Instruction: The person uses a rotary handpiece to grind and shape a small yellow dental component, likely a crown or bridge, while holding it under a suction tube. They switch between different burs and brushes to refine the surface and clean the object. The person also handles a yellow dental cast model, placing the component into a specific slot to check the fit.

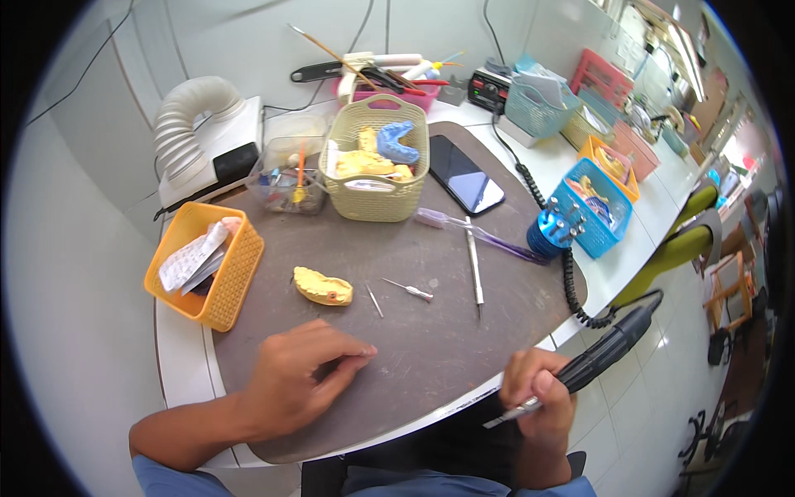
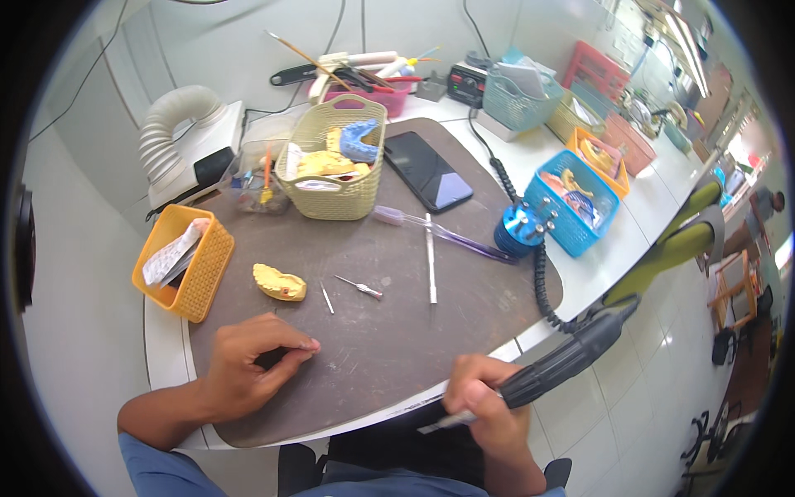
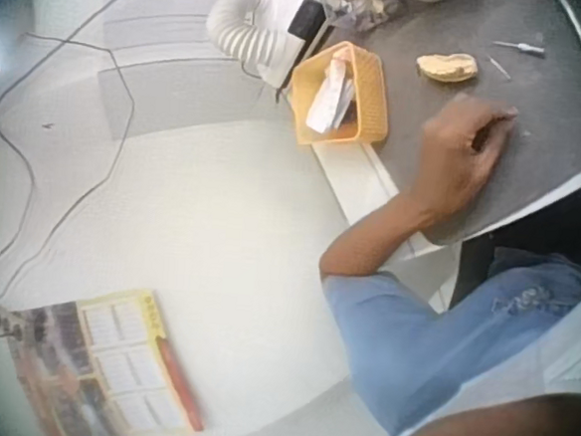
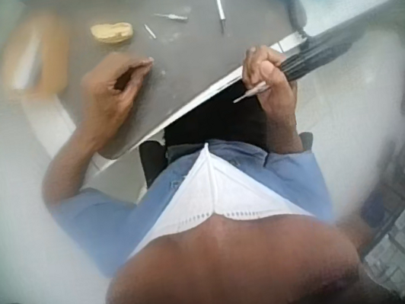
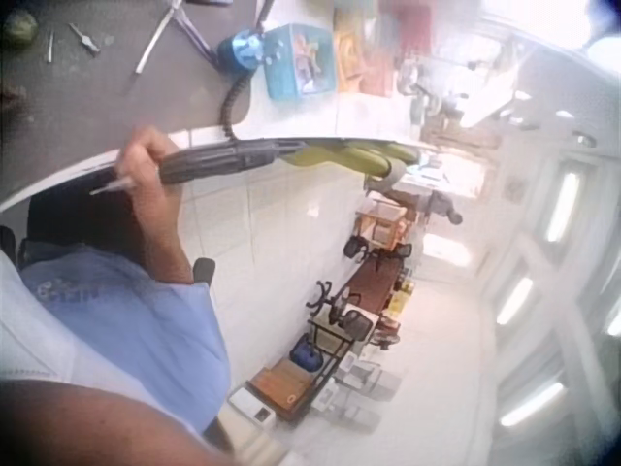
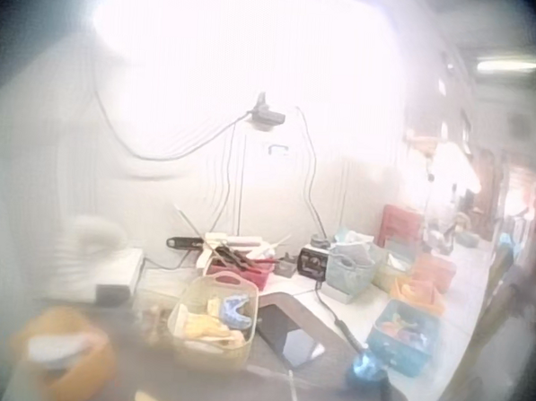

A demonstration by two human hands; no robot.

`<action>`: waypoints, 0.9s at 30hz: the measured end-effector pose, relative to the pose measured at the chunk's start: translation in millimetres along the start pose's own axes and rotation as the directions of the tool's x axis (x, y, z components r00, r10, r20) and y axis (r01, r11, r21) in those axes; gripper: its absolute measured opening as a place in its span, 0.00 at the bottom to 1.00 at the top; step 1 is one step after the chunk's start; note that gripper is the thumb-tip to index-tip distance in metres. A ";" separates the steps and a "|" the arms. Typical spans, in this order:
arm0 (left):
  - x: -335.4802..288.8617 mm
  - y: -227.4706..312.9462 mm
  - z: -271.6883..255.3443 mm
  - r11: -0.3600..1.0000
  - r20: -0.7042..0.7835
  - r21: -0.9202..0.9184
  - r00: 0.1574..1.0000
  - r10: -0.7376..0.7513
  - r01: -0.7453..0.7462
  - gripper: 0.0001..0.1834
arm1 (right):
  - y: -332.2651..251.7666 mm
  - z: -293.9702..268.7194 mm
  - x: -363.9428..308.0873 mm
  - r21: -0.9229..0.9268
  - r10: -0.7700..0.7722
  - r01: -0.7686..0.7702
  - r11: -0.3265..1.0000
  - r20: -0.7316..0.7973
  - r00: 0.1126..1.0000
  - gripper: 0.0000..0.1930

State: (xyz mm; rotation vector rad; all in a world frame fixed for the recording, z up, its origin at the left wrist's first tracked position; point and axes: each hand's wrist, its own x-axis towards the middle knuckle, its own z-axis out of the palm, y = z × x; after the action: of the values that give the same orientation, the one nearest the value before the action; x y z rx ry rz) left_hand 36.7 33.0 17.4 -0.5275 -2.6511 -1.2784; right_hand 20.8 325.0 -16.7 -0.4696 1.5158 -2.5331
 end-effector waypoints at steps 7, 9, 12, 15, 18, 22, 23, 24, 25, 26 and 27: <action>-10.9 1.7 0.3 0.942 -0.012 0.328 0.997 0.082 -0.074 0.06 | -31.3 -11.3 -33.2 -0.320 -0.132 0.027 0.947 -0.314 0.940 0.25; -8.1 4.3 1.8 0.939 -0.030 0.338 0.997 0.071 -0.056 0.05 | -32.9 -18.5 -41.1 -0.416 -0.203 0.037 0.909 -0.364 0.909 0.30; -9.3 9.2 1.1 0.933 -0.042 0.359 0.999 0.029 -0.012 0.05 | -30.0 -24.4 -52.3 -0.645 -0.391 0.049 0.763 -0.399 0.829 0.39; -12.2 8.5 -3.4 0.923 -0.042 0.385 0.999 0.016 0.001 0.06 | -32.7 -35.5 -63.6 -0.678 -0.464 0.051 0.734 -0.445 0.766 0.30; -16.9 8.4 -12.5 0.944 -0.041 0.328 0.999 -0.029 0.041 0.09 | -43.1 -49.1 -78.4 -0.595 -0.489 0.142 0.791 -0.477 0.730 0.25; -15.1 10.1 -14.3 0.985 -0.093 0.137 0.991 -0.091 0.104 0.14 | -56.7 -96.0 -98.9 -0.242 -0.536 0.492 0.837 -0.177 0.825 0.28; -15.6 14.7 -12.7 0.980 -0.100 0.190 0.994 -0.040 0.058 0.15 | -60.5 -116.6 -106.8 -0.127 -0.528 0.516 0.847 -0.095 0.844 0.32; -11.6 20.8 -9.7 0.971 -0.107 0.239 0.994 0.039 -0.012 0.17 | -66.7 -119.2 -106.8 -0.063 -0.562 0.559 0.827 -0.071 0.824 0.33; -7.7 26.7 -6.1 0.954 -0.107 0.287 0.987 0.119 -0.084 0.18 | -73.5 -121.2 -108.6 -0.008 -0.559 0.559 0.829 -0.021 0.829 0.34; -5.7 33.2 -1.3 0.950 -0.108 0.275 0.977 0.186 -0.150 0.19 | -77.2 -124.2 -108.4 0.057 -0.546 0.544 0.837 0.029 0.837 0.37; -7.1 42.9 6.5 0.941 -0.109 0.257 0.961 0.254 -0.220 0.19 | -81.8 -124.2 -104.5 0.123 -0.538 0.526 0.841 0.086 0.839 0.40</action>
State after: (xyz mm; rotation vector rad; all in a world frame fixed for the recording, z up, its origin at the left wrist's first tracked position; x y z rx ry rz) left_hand 59.5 60.9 42.5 -0.6680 -2.4872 -0.8740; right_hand 79.0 497.1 -19.1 -1.1500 1.3542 -2.8889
